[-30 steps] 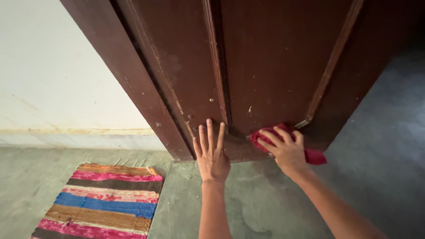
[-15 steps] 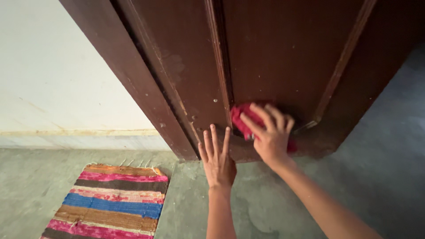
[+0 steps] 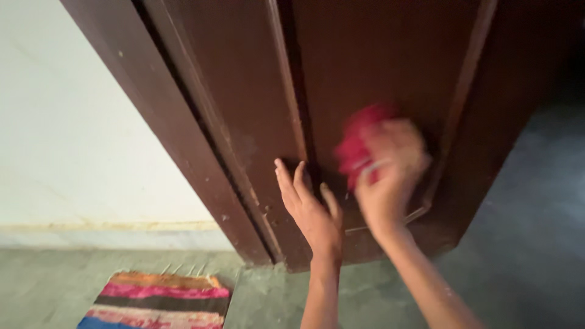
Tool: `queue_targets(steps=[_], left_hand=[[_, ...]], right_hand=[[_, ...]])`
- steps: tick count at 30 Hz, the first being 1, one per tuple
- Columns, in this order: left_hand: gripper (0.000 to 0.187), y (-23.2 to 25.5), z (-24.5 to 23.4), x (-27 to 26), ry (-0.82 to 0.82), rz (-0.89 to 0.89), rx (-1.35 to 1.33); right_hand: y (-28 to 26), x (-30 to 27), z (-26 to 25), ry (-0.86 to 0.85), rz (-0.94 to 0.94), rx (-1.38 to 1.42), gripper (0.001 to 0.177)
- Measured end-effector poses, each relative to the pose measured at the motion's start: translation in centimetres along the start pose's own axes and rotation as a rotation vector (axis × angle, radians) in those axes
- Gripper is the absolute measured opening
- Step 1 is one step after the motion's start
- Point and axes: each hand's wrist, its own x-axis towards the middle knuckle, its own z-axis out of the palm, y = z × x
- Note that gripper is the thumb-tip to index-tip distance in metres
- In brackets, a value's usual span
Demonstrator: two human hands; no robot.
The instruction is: The person wipes a brown wooden door with a red cloth. They systematically clean the door's surface, moving from the upper panels down to the lower sections and the door handle area.
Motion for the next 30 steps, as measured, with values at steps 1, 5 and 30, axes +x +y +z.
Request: queue_targets(steps=[1,5,30], left_hand=[[0.06,0.4,0.2,0.1,0.001,-0.01,-0.017],[0.068,1.7,0.0,1.2,-0.011,-0.025,-0.068],[0.061,6.0,-1.2,6.0,-0.031,-0.283,-0.584]], right_hand=[[-0.7,0.0,-0.4,-0.199,0.021,0.067,0.058],[-2.3,1.2,-1.6,-0.255,-0.246,-0.087,0.065],[-4.5,1.4,1.1,-0.314,-0.036,-0.13,0.078]])
